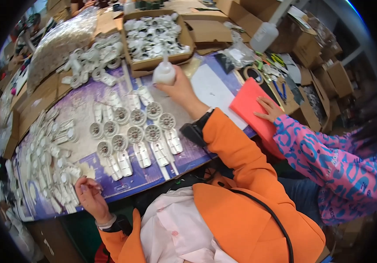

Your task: The person applies liquid from a squeeze bottle into the centers of fan housings, then picks up fan blades and presses them onto the motor shafts.

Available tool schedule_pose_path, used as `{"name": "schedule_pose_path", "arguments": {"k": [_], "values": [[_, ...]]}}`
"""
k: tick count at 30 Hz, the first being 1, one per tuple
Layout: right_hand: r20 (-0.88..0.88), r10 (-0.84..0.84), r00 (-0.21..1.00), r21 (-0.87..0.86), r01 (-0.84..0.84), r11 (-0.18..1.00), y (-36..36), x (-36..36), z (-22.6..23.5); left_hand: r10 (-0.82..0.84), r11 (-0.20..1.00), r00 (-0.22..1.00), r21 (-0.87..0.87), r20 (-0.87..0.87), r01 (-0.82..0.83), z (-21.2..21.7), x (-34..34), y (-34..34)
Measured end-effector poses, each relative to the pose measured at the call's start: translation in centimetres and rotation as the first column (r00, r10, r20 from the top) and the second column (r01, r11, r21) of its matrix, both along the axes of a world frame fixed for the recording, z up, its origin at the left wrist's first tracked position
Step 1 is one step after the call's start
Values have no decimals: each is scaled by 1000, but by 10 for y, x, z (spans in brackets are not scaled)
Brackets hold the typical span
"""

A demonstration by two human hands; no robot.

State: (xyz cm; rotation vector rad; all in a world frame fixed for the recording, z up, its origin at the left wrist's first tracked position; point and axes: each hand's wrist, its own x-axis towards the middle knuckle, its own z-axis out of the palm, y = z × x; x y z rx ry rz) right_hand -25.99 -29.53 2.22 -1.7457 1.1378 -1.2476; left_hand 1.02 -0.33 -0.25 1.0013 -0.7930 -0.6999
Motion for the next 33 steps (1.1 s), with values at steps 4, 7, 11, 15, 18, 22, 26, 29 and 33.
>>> {"name": "schedule_pose_path", "arguments": {"k": [4,7,11,15,18,22,26,29,33], "values": [[-79,-99,992,-75,93,993,7,1,4,27,1000,1000,7,1,-27,-2,-3,-5],[-145,-233,962,-188,205,961,31,-12,36,-9,1000,1000,8,27,9,-8,0,-15],[-44,-285,958,-369,249,895,51,-16,60,59,998,993,14,100,-61,1,3,-5],[65,-200,978,-415,209,886,50,-15,59,163,981,971,70,177,-178,-6,-2,-3],[44,-244,969,-450,237,861,56,-29,56,129,981,968,118,214,-157,-5,-13,-8],[146,-123,982,-379,170,910,62,-24,54,117,975,966,157,230,-155,13,-20,-4],[171,-60,983,-329,115,937,60,-15,57,32,982,970,171,242,-75,23,-18,-3],[178,-55,982,-319,111,941,59,-14,56,16,983,966,174,257,-63,21,-18,-5],[141,-51,989,-341,97,935,58,-14,55,29,976,952,196,304,-92,23,-16,-8]]}}
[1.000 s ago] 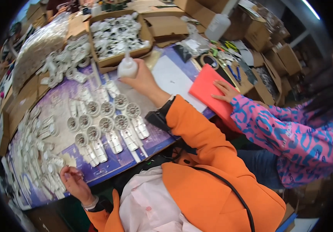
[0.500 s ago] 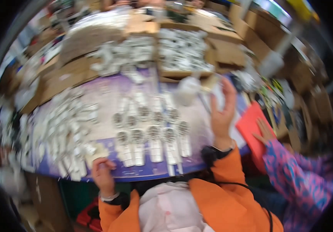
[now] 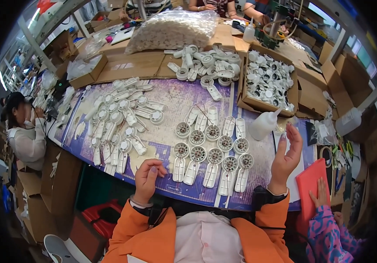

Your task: The person applies liquid from a squeeze bottle into the centers of fan housings, then picks up fan blades and presses them onto the motor shafts.

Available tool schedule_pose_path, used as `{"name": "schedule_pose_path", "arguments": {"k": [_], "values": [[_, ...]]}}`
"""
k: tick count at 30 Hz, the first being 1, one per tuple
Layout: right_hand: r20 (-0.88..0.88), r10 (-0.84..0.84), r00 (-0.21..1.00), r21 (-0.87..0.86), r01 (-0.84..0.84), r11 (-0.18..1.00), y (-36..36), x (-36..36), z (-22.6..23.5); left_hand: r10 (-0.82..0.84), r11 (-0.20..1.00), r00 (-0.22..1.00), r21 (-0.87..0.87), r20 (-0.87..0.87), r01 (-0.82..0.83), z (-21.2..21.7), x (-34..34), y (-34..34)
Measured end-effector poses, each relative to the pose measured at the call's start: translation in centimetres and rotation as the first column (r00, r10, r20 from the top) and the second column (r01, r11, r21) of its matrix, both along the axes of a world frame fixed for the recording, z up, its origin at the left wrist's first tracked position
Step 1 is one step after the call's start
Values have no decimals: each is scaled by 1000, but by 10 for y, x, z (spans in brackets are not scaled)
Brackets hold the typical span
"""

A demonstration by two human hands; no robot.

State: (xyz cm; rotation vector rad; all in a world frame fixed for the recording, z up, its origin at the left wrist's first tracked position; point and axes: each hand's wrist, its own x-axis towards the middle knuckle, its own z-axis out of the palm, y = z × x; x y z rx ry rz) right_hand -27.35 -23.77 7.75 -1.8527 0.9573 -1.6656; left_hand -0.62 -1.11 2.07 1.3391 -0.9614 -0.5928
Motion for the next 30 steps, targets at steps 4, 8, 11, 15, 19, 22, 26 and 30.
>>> {"name": "schedule_pose_path", "arguments": {"k": [4,8,11,15,19,22,26,30], "values": [[13,-4,1000,-22,5,1000,1,-6,-1,-25,999,999,-27,-22,24,-3,-2,-2],[-3,-17,1000,-23,17,1000,1,-4,-2,-42,998,998,-51,-56,39,-3,-1,0],[31,-34,999,-16,34,999,2,-3,-1,-44,998,996,-37,-78,42,-4,-1,1],[37,-38,999,-22,39,999,3,-3,1,-46,998,995,-40,-87,42,-4,0,-1],[48,-9,999,-17,10,1000,1,-5,-1,-58,998,993,-45,-100,54,-4,0,-3],[68,9,998,-10,-8,1000,2,0,-3,-58,998,994,-26,-92,55,-3,3,1],[69,10,998,-58,-6,998,-6,-2,-14,-18,998,993,54,-121,25,-7,2,5],[29,-31,999,-52,33,998,-10,-18,-17,-94,993,987,65,-129,103,1,-2,-4]]}}
